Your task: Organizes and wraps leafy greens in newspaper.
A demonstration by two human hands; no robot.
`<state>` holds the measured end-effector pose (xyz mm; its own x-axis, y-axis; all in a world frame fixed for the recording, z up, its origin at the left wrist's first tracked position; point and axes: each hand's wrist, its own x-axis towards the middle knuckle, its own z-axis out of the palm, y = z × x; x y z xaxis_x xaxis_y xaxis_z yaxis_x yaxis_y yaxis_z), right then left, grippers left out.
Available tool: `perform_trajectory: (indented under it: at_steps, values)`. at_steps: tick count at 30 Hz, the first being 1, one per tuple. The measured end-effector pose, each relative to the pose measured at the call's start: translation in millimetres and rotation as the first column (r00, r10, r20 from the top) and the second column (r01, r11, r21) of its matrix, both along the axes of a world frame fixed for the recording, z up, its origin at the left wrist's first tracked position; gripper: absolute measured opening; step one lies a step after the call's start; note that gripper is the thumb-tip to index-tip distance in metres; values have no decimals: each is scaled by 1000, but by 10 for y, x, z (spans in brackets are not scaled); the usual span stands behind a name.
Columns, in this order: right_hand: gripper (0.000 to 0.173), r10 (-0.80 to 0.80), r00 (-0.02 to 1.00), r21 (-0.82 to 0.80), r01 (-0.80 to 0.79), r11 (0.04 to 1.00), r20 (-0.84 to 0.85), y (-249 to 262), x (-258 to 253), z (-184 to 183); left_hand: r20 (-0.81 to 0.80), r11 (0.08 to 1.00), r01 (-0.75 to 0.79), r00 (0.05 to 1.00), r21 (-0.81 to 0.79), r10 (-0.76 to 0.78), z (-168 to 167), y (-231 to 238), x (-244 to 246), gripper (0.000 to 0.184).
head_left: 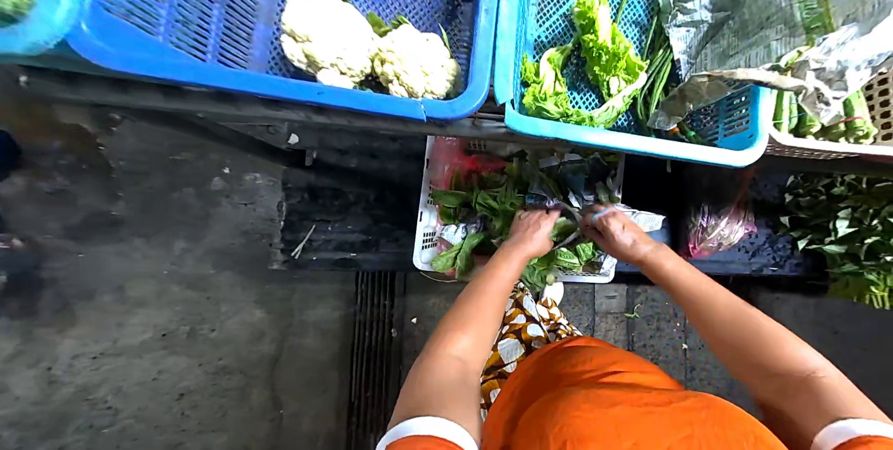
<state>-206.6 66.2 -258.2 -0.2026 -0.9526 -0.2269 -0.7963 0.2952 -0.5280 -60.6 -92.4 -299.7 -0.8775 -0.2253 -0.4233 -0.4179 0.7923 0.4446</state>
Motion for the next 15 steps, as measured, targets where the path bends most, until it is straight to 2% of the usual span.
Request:
perform_trajectory:
  at_steps: [3,5,7,10,12,14,15]
  values:
    - [22,-4,1000,56,4,998,-10,384,281,-78,-53,1000,1,999,-9,-1,-266,85,60,71]
    - [24,14,1000,147,-15,989,7,596,528,-58,-60,1000,-8,998,-20,7,-268,85,78,70]
    - [36,42,999,281,-44,959,13,711,747,-65,-45,999,20,999,-32,-21,-237,66,77,68]
    - [61,40,998,362,-21,932,-44,758,917,-146,-26,995,82,996,-50,-83,-248,62,76,71]
    - [89,-40,998,364,57,930,-55,737,910,-203,2,995,97,995,-25,-97,-235,74,73,78]
    - [118,-138,990,383,133,914,-14,634,798,-181,31,993,114,993,-7,-114,-195,70,35,95]
    - [125,-173,985,396,154,905,13,565,714,-152,41,992,123,992,-8,-123,-183,63,16,100]
